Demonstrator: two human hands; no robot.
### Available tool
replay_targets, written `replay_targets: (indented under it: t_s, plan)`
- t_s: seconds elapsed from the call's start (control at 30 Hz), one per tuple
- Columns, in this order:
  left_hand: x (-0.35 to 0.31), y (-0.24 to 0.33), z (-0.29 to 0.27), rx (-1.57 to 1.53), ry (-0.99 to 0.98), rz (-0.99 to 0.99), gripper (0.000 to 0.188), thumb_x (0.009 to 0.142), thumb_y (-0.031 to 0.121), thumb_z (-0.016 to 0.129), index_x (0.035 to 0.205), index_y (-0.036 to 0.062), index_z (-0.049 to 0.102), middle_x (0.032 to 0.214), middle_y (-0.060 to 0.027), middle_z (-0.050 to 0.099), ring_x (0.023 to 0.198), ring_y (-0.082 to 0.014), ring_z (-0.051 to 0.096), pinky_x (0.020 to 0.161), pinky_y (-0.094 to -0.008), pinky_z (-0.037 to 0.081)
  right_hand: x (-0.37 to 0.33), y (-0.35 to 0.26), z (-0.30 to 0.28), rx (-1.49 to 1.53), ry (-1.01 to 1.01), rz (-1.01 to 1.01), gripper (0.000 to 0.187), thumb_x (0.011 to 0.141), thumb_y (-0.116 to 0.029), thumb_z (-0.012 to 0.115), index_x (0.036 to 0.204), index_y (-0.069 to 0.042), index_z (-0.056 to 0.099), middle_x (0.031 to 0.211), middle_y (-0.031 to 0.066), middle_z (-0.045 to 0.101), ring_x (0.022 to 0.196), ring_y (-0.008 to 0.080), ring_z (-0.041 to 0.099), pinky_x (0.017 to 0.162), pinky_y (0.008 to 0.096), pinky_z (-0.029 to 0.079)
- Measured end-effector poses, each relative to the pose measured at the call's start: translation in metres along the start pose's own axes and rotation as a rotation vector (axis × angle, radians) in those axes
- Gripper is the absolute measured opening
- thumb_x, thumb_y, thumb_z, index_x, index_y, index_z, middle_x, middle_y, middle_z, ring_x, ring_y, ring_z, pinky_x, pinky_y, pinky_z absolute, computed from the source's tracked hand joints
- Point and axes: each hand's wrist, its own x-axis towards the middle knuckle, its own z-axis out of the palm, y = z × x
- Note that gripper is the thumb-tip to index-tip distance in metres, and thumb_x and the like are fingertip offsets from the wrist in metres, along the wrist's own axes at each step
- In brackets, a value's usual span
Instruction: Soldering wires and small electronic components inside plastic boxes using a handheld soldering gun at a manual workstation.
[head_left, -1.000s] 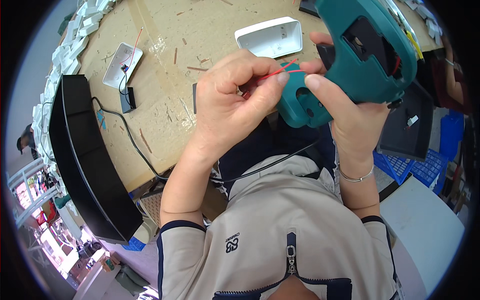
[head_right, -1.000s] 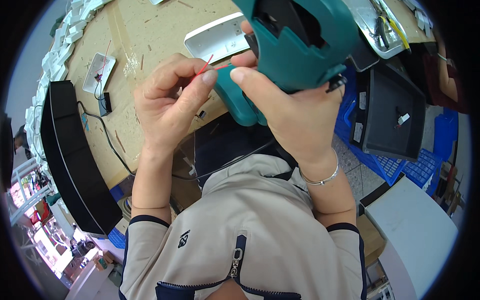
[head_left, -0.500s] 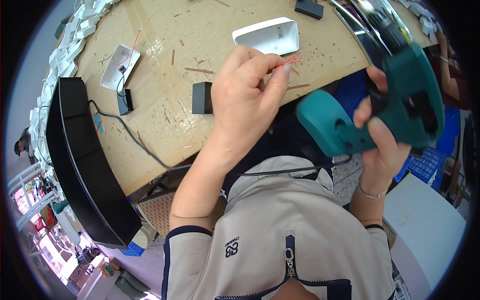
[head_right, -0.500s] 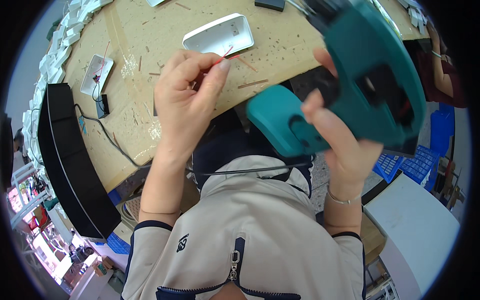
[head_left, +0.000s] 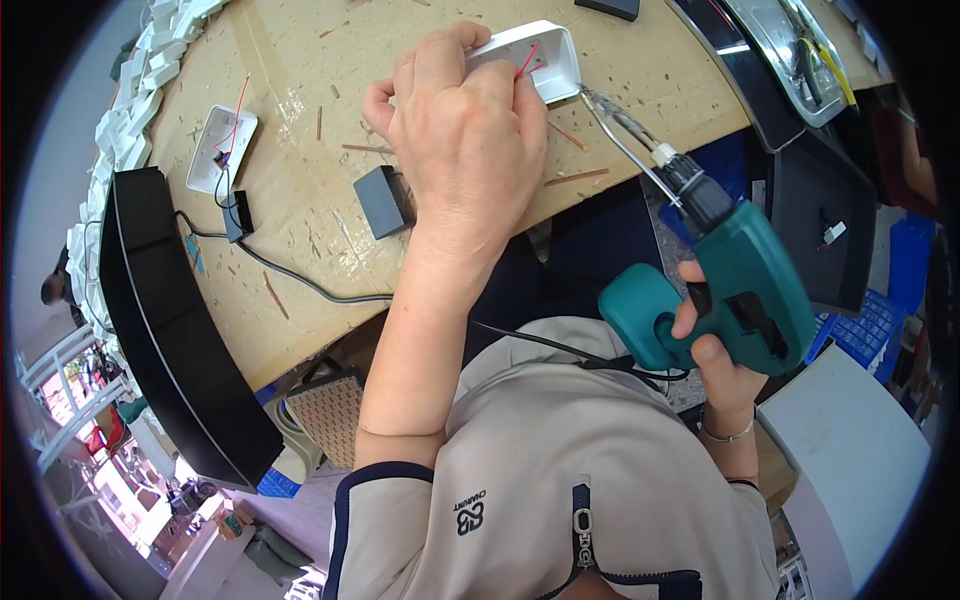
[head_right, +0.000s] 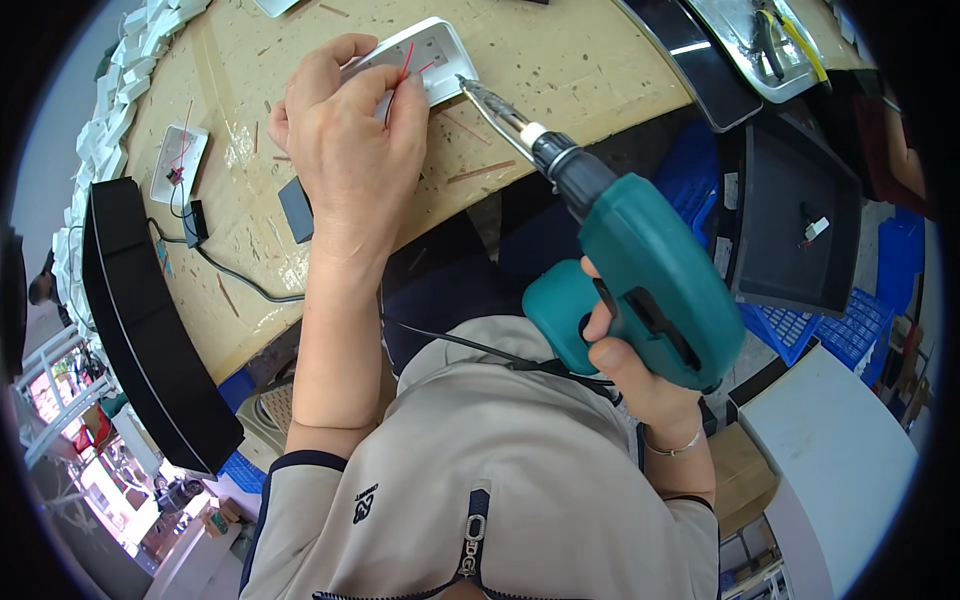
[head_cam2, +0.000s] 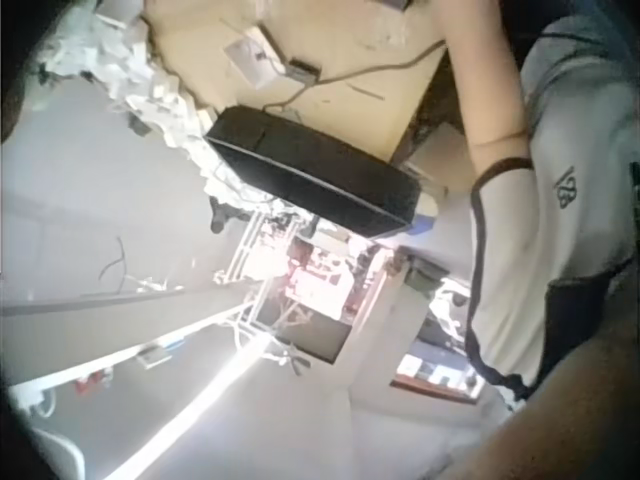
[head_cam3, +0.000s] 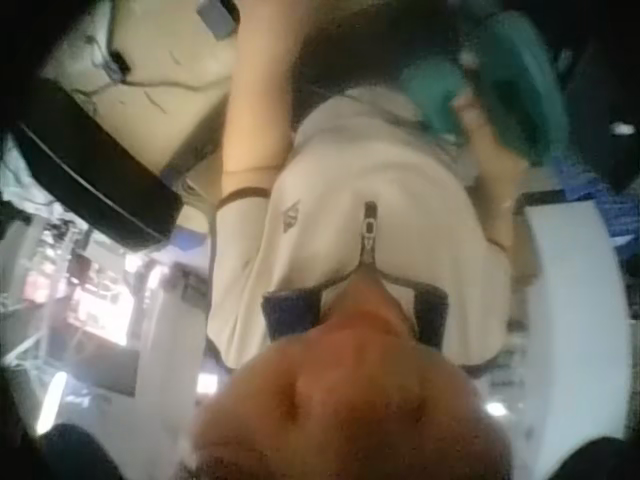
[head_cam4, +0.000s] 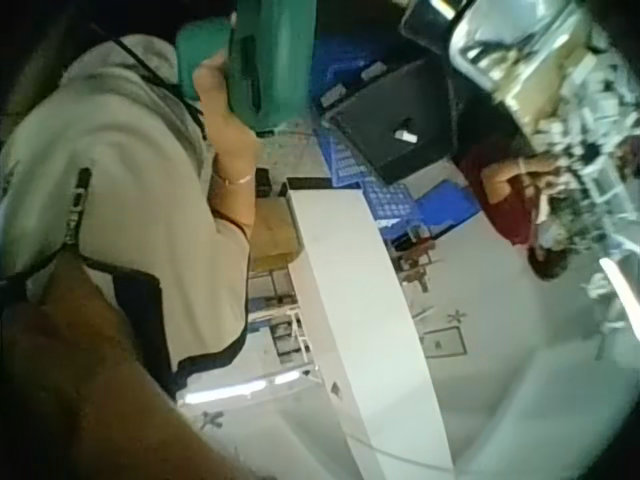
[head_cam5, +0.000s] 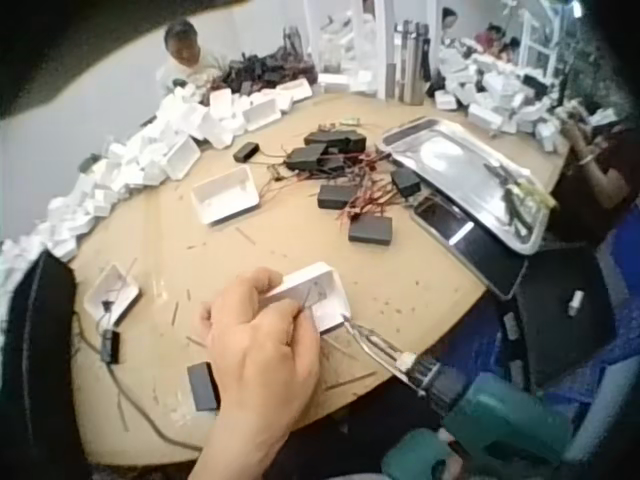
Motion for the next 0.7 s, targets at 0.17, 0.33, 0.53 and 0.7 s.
replay_targets:
  t_s: [0.17,0.33,0.53,0.7]
  plan:
    - [0.004,0.002,0.001,0.050,-0.035,0.007,0.010,0.069,0.011,0.062,0.072,0.0028,0.067,0.095,-0.0050,0.057,0.090,-0.0204,0.051,0.083,-0.0349,0.030,0.006,0.000,0.003,-0.058,-0.017,0.049,0.063,0.077,-0.024,0.069,0.123,0.007,0.039,0.109,0.0222,0.056,0.068,0.0140,0.056,0.060,0.0250,0.046]
    - [0.007,0.005,-0.001,0.054,-0.034,0.022,0.011,0.067,0.011,0.062,0.072,0.0026,0.067,0.094,-0.0052,0.056,0.089,-0.0211,0.051,0.082,-0.0349,0.031,0.011,0.004,0.002,-0.044,-0.063,0.060,0.061,0.077,-0.020,0.068,0.124,0.006,0.039,0.110,0.0217,0.055,0.068,0.0132,0.055,0.060,0.0249,0.046]
    - [0.008,0.007,-0.002,0.080,-0.039,0.040,0.010,0.067,0.011,0.062,0.071,0.0036,0.067,0.093,-0.0046,0.055,0.089,-0.0216,0.050,0.082,-0.0347,0.031,0.016,0.006,0.003,-0.093,-0.100,0.024,0.057,0.078,-0.016,0.066,0.124,0.005,0.039,0.110,0.0207,0.055,0.069,0.0126,0.054,0.061,0.0244,0.046]
    - [0.008,0.008,-0.002,0.091,-0.033,0.037,0.009,0.067,0.011,0.062,0.070,0.0045,0.067,0.093,-0.0040,0.055,0.089,-0.0214,0.050,0.081,-0.0347,0.031,0.023,0.006,0.006,-0.151,-0.104,-0.018,0.055,0.078,-0.010,0.064,0.125,0.005,0.039,0.109,0.0201,0.055,0.070,0.0127,0.054,0.061,0.0246,0.046]
